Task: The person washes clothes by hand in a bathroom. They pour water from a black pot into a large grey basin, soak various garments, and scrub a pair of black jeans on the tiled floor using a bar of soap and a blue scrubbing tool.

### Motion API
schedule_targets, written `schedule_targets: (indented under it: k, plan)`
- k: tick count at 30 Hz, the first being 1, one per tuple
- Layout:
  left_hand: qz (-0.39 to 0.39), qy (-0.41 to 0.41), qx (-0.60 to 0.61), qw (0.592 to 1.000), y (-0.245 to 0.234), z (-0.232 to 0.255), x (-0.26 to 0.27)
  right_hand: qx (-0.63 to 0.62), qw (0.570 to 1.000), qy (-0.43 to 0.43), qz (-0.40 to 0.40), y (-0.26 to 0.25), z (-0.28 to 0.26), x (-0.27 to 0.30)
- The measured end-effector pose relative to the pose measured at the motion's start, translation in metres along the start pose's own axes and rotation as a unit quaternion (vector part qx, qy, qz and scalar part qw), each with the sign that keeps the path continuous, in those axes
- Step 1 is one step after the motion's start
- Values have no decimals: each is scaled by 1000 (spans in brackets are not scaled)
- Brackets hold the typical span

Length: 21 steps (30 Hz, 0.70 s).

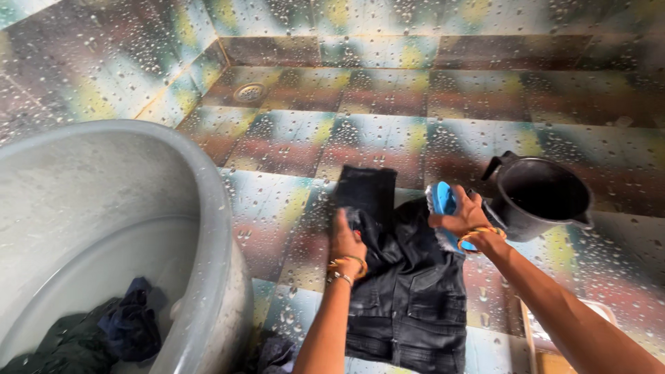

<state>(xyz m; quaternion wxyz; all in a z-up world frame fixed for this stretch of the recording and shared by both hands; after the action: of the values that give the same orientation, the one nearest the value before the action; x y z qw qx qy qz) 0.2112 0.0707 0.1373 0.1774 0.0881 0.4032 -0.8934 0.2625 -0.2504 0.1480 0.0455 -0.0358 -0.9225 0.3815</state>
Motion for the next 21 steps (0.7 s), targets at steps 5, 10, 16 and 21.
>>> schedule_targets:
  k: [5,10,16,21]
  plan:
    - [-180,71,-174,965,19,23,92,122,989,-40,-77,51,-13,36]
    - [-201,134,-187,952,15,29,182,136,982,-46,-126,79,-70,115]
    - [-74,191,-181,962,-3,-22,227,255,875,-370,-182,161,-166,192]
    - [165,248,-260,919,14,-59,262,300,838,-411,-198,198,-162,190]
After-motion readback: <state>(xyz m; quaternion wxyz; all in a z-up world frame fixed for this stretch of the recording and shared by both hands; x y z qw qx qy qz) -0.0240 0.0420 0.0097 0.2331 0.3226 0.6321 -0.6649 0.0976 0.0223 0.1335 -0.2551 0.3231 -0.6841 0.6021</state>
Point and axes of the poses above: each hand's wrist, its own x-axis away from the middle knuckle, its own y-axis out of the palm, z = x × y, the point moved 10 cm from there along -x, towards the middle knuckle, and after that the axes turned 11 degrees about -x, right-handed, at the moved point
